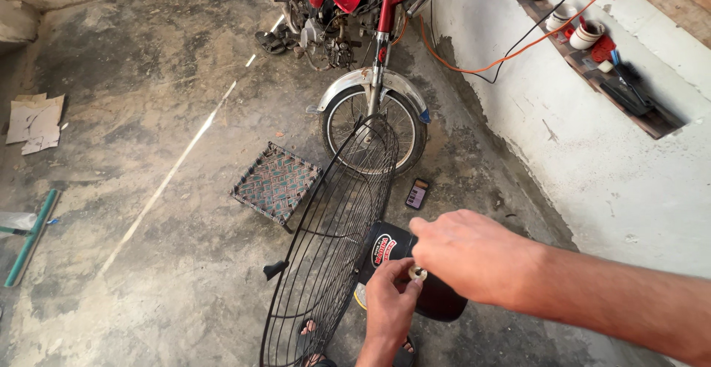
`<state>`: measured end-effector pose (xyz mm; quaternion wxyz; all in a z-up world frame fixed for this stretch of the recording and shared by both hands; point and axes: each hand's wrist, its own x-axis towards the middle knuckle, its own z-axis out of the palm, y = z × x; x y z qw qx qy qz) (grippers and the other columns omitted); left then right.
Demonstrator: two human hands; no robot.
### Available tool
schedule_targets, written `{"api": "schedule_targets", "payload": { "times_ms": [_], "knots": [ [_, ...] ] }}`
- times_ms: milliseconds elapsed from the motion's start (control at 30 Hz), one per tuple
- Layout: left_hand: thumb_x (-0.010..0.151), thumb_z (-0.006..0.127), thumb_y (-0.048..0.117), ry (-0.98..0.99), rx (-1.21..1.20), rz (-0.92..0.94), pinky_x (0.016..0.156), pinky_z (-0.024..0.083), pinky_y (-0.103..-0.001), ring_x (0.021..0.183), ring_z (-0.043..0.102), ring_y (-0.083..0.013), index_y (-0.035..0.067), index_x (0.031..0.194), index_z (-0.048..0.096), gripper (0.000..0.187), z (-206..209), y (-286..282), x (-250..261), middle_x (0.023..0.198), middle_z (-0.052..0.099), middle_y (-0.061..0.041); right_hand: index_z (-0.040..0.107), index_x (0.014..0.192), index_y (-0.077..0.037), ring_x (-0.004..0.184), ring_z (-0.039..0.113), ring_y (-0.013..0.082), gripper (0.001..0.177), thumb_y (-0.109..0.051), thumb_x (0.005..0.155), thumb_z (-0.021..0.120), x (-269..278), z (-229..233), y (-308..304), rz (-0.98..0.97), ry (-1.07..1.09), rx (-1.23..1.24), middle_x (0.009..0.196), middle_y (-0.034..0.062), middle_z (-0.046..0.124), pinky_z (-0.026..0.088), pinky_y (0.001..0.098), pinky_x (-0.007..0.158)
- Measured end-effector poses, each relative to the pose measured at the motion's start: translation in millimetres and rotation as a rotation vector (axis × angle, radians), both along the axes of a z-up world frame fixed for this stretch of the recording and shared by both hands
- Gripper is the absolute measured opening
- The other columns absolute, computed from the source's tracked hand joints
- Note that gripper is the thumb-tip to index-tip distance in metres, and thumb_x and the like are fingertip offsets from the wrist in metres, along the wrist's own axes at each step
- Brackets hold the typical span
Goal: The person disassembles a standing electric fan using a screwdriver. They remove the front grille, unscrew the central hub to detach the fan blades, and then remove the rear grille. The components are placed on the floor.
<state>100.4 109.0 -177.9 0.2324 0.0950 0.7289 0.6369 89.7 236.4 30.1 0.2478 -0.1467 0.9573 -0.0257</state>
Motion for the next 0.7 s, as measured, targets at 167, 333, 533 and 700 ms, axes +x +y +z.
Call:
{"api": "schedule_targets", "payload": {
  "times_ms": [167, 333, 533, 700],
  "knots": [
    [0.075, 0.084, 0.005, 0.430, 0.059, -0.049, 0.072, 0.055, -0.037, 0.085, 0.072, -0.0260, 0.000, 0.099, 0.076, 0.026, 26, -2, -5, 0.094, 0.075, -0.012, 0.074, 0.090, -0.001, 0.098, 0.068, 0.0383, 0.014, -0.001, 0.076, 0.073, -11, -3, -3, 0.036, -0.066, 0.036, 0.101, 0.0199, 0.069, 0.056, 0.0480, 0.083],
    [0.078, 0.082, 0.006, 0.445, 0.024, 0.008, 0.062, 0.056, -0.036, 0.071, 0.074, -0.0271, 0.003, 0.090, 0.078, 0.014, 33, 5, -11, 0.082, 0.076, -0.011, 0.074, 0.086, -0.003, 0.097, 0.070, 0.0357, 0.009, -0.005, 0.078, 0.071, -16, -4, 3, -0.026, -0.080, 0.026, 0.093, 0.0202, 0.071, 0.057, 0.0437, 0.085],
    [0.081, 0.078, 0.003, 0.434, 0.048, -0.086, 0.065, 0.059, -0.033, 0.076, 0.076, -0.0263, 0.002, 0.094, 0.077, 0.014, 20, 2, -18, 0.085, 0.077, -0.011, 0.071, 0.080, -0.003, 0.081, 0.070, 0.0397, 0.010, 0.000, 0.070, 0.071, -9, 5, 29, 0.032, 0.178, -0.298, 0.078, 0.0174, 0.070, 0.054, 0.0475, 0.070],
    [0.078, 0.079, 0.002, 0.362, 0.068, -0.141, 0.068, 0.059, -0.031, 0.077, 0.078, -0.0222, 0.003, 0.097, 0.080, 0.019, 19, -4, -27, 0.086, 0.079, -0.013, 0.070, 0.085, -0.003, 0.078, 0.072, 0.0337, 0.018, -0.021, 0.090, 0.069, -9, 7, 24, 0.053, 0.030, -0.094, 0.077, 0.0178, 0.070, 0.057, 0.0434, 0.074]
  ]
}}
